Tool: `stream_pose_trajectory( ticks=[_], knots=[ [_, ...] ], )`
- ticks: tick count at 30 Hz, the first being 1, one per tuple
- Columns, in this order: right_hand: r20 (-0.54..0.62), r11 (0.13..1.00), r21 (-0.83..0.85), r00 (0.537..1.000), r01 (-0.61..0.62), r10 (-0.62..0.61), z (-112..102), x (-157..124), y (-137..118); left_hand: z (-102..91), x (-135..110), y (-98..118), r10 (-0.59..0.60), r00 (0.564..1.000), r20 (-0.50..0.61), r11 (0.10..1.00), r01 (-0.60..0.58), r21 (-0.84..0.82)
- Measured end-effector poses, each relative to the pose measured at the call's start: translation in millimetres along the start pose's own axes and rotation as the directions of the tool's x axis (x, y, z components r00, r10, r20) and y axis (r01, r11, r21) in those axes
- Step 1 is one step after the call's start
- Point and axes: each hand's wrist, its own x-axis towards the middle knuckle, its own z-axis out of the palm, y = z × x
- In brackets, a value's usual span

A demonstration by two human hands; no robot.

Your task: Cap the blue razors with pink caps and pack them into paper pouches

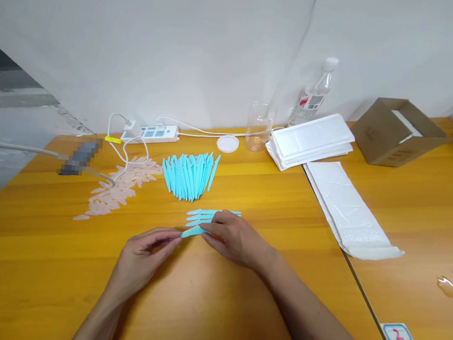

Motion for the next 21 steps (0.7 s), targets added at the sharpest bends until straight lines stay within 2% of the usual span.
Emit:
stream_pose_trajectory(
  ticks=[3,7,11,17,21],
  knots=[
    [0.027,0.994,-0.095,0.998,0.050,-0.048,0.5,-0.5,-2.0,6.6,-2.0,0.0,0.112,0.992,0.059,0.984,-0.119,0.132],
    [0.033,0.968,-0.247,0.999,0.045,-0.038,5.2,-1.7,-1.7,9.7,-3.0,-5.8,0.291,0.952,0.093,0.890,-0.305,0.339],
    [0.035,0.962,-0.274,0.999,0.010,0.000,8.3,-3.2,1.2,9.5,-2.9,-8.4,0.304,0.948,0.094,0.855,-0.315,0.412],
    [-0.076,0.962,-0.273,0.997,-0.004,-0.018,4.6,-5.5,15.5,9.3,-4.2,-11.4,0.294,0.952,0.082,0.849,-0.299,0.435],
    [-0.062,0.973,-0.228,0.997,0.027,-0.042,6.6,-5.6,22.5,9.9,-2.7,-13.3,0.290,0.954,0.077,0.843,-0.292,0.452]
  ],
)
